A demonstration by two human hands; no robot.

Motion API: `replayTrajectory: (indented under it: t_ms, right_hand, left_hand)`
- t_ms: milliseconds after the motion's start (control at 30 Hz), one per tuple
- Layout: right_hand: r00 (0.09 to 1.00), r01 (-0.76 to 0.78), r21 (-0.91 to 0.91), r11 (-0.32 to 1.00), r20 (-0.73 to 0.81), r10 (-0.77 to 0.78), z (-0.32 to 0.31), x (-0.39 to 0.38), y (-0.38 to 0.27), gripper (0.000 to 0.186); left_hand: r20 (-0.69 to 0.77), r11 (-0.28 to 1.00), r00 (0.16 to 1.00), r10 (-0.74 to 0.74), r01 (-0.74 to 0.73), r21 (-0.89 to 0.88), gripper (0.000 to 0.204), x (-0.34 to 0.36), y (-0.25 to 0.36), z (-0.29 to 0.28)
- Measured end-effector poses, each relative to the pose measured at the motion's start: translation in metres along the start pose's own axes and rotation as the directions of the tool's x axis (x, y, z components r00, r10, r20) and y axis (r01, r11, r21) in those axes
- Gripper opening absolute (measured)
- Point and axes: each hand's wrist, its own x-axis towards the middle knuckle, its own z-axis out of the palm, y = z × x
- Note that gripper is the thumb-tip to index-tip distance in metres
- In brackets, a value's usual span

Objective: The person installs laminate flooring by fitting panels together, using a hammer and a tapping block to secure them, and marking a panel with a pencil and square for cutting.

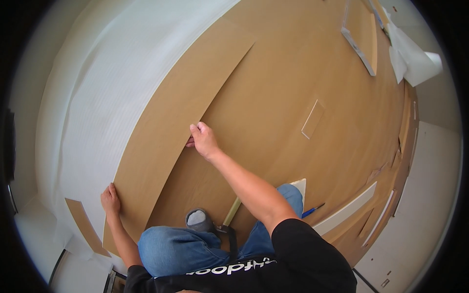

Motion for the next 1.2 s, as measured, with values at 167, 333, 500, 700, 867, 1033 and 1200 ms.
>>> replayTrajectory:
  t_ms: [167,333,500,700,867,1033,1200]
  right_hand:
    - [0.999,-0.040,-0.042,0.998,0.008,0.041,-0.003,-0.001,-0.004,0.026]
    - [1.000,-0.028,-0.151,0.988,-0.003,0.028,-0.007,0.001,-0.013,0.032]
    - [0.988,-0.108,-0.564,0.819,0.033,0.153,-0.029,0.018,-0.042,0.043]
    - [0.974,-0.190,-0.633,0.750,-0.025,0.225,-0.015,0.037,-0.046,0.044]
    - [0.966,-0.255,-0.586,0.769,-0.114,0.233,-0.008,0.033,-0.037,0.042]
    - [0.971,-0.240,-0.632,0.737,-0.140,0.196,-0.001,0.031,-0.035,0.041]
    - [0.969,-0.244,-0.626,0.740,-0.122,0.217,-0.008,0.034,-0.031,0.039]
  left_hand:
    - [0.039,0.992,0.994,-0.101,0.104,-0.079,0.058,0.003,0.020,-0.015]
    - [0.036,0.993,0.992,-0.120,0.119,0.008,0.063,0.007,0.012,-0.008]
    - [0.094,0.986,0.982,-0.163,0.158,0.058,0.068,0.020,0.019,0.013]
    - [-0.046,0.982,0.988,-0.147,0.151,0.111,0.070,0.019,-0.017,0.066]
    - [-0.100,0.943,0.976,-0.195,0.214,0.253,0.070,0.026,-0.009,0.065]
    - [-0.189,0.952,0.959,-0.211,0.246,0.184,0.063,0.019,-0.016,0.076]
    - [-0.289,0.963,0.944,-0.159,0.213,0.165,0.060,0.012,-0.018,0.084]
